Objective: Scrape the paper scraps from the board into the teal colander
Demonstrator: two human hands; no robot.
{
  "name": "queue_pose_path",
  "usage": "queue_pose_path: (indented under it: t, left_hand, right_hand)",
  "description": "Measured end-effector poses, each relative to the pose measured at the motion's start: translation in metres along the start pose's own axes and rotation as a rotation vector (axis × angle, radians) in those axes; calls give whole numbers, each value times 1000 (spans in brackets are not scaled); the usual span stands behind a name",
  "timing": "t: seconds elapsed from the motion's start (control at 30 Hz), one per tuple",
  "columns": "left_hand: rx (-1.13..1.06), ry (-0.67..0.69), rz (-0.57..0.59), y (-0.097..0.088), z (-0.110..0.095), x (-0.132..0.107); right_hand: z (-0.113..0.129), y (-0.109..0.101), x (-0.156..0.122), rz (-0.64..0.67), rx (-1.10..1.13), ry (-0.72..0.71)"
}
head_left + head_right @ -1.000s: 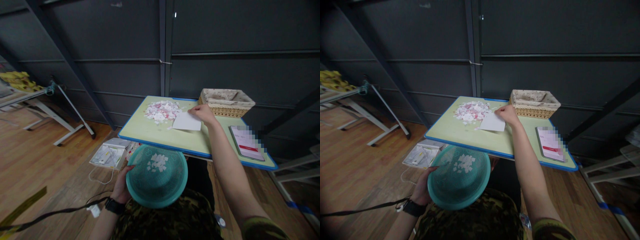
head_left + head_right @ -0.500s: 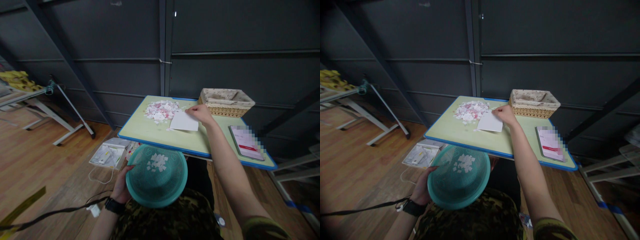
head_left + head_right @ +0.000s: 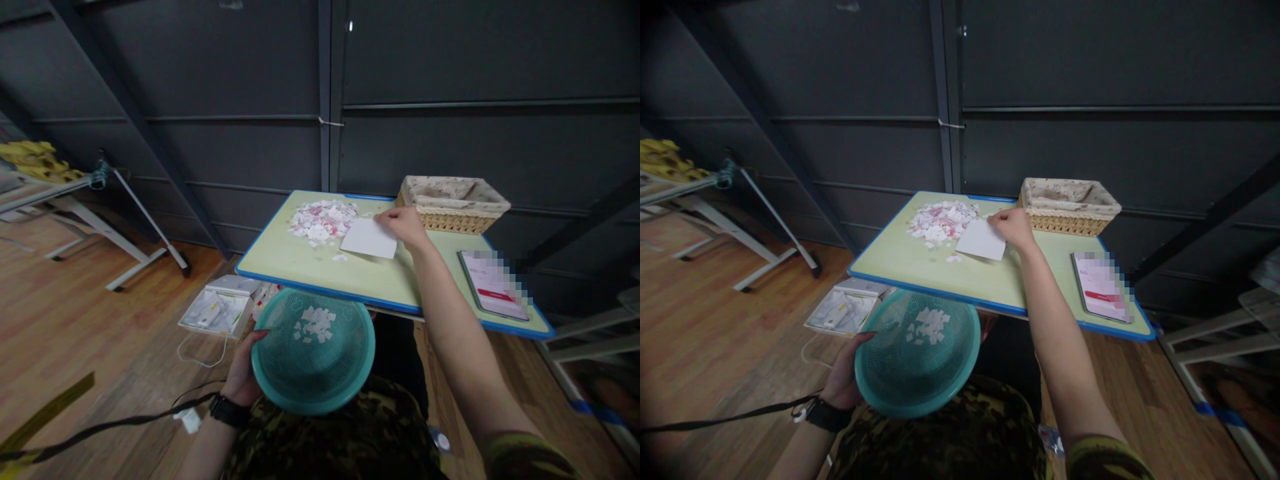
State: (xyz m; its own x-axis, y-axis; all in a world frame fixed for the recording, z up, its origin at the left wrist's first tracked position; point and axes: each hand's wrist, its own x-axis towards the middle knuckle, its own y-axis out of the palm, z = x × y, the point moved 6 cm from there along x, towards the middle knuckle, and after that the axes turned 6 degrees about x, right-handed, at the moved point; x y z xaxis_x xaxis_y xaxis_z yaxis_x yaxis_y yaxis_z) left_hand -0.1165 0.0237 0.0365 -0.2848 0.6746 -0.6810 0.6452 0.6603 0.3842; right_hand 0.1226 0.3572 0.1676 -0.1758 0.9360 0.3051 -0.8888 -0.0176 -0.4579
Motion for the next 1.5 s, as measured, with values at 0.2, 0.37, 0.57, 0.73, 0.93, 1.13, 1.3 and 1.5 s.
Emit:
queue_pose_path:
  t: [0.2, 0.37, 0.57, 0.73, 0.93, 1.13, 1.3, 1.5]
  left_hand:
    - [6, -1, 0, 0, 0, 1]
    - [-14, -4, 9, -3, 2, 3]
    - [-26, 6, 25, -2, 2, 3]
    - [-30, 17, 17, -1, 0, 2]
    - [-20, 0, 11, 0, 1, 1]
    - [-52, -11, 12, 2, 1, 0]
    - [-40, -15, 6, 1, 1, 0]
    - [-29, 6, 3, 2, 0, 0]
  right_hand:
    - [3, 2, -1, 28, -17, -3]
    - [-2, -1, 0, 21, 24, 12]
    - [0, 3, -5, 126, 54, 57]
    - [2, 1, -7, 124, 91, 82]
    - [7, 3, -9, 157, 92, 77]
    - [8, 4, -10, 168, 86, 80]
    - [8, 7, -9, 192, 83, 67]
    - [8, 9, -10, 203, 70, 59]
